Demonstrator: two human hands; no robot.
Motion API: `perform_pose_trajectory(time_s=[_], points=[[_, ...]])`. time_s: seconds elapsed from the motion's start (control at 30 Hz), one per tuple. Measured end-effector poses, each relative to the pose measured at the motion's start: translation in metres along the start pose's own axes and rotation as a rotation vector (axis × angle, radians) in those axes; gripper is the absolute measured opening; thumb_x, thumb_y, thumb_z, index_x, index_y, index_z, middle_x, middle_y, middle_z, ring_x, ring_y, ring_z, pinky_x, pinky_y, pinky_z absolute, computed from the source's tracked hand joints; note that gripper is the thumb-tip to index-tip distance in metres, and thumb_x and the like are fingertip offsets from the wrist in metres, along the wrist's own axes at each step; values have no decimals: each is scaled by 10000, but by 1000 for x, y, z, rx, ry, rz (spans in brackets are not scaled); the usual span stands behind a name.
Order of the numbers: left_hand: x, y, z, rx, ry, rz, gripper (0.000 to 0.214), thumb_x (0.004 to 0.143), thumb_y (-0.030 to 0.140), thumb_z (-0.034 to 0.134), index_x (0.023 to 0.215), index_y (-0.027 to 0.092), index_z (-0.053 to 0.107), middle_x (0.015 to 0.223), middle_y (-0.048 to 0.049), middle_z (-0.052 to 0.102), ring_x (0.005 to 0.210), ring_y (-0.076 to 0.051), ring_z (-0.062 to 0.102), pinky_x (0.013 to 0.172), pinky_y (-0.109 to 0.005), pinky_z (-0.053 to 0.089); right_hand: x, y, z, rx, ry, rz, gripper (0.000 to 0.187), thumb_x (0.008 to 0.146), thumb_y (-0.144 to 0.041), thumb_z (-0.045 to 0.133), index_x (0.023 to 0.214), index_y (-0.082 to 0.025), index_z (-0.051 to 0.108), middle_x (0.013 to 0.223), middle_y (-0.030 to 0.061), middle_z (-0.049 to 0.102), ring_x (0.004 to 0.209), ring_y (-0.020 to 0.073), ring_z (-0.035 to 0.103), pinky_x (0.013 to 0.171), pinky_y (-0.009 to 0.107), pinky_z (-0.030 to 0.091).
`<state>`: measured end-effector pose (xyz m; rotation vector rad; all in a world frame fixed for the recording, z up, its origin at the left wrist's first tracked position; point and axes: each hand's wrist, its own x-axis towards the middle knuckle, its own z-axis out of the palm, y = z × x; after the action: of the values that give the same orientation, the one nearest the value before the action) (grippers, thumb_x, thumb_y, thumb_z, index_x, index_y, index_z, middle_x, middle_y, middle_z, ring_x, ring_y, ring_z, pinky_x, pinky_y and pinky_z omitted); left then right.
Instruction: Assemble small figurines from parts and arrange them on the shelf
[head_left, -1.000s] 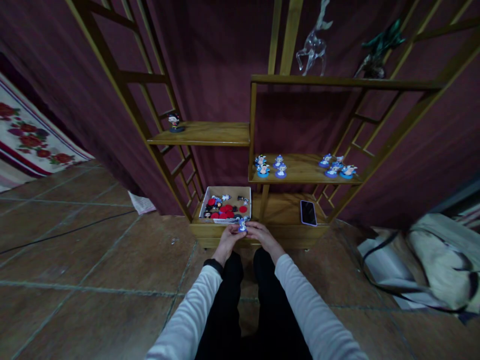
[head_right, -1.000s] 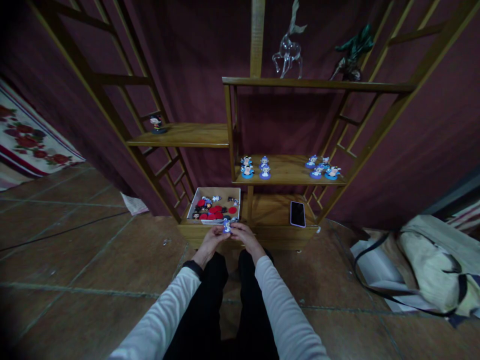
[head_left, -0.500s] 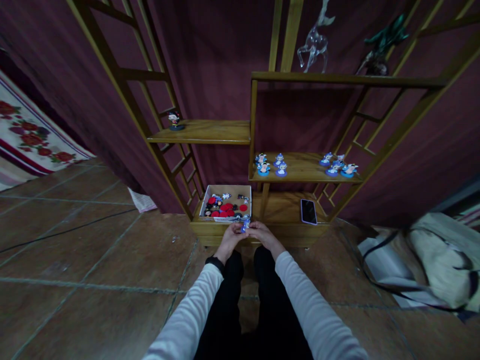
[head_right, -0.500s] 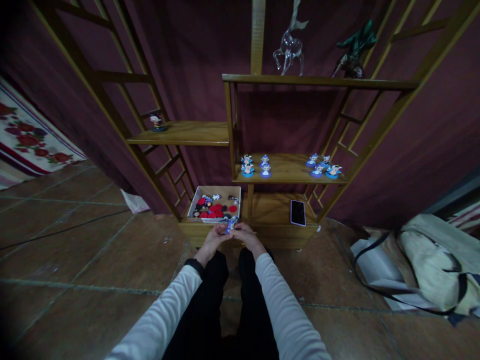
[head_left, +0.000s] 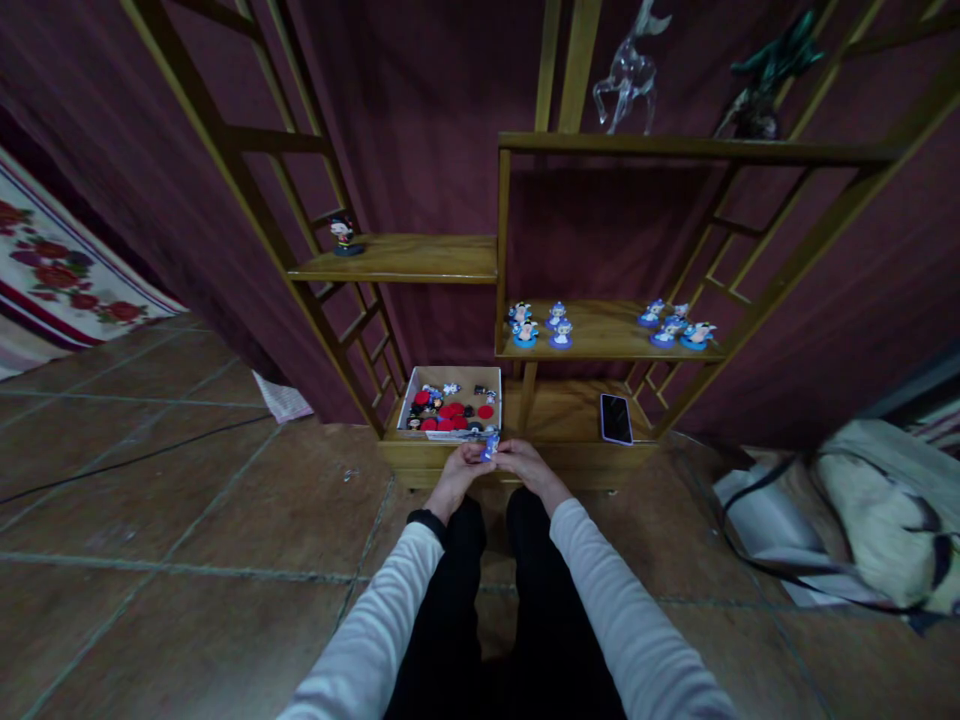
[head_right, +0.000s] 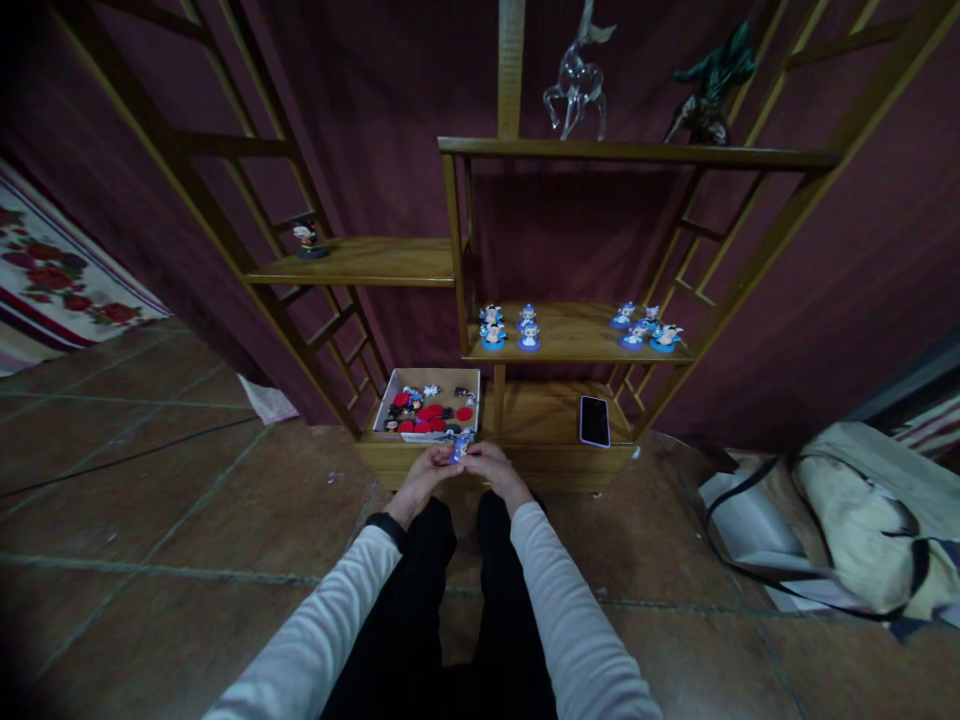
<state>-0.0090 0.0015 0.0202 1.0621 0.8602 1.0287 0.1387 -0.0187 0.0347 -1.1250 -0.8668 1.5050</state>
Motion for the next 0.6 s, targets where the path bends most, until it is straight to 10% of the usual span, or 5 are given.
perform_pose_trajectory(time_s=[0.6], points=[[-2,5,0,-40,-36,-20,400,458,152,808,821,126,643,821,-66,695,769,-175,628,793,-328,449,-4,-4,3,32,-4,7,379,443,-308,800,727,-165,594,741,0,649,747,169,623,793,354,475]])
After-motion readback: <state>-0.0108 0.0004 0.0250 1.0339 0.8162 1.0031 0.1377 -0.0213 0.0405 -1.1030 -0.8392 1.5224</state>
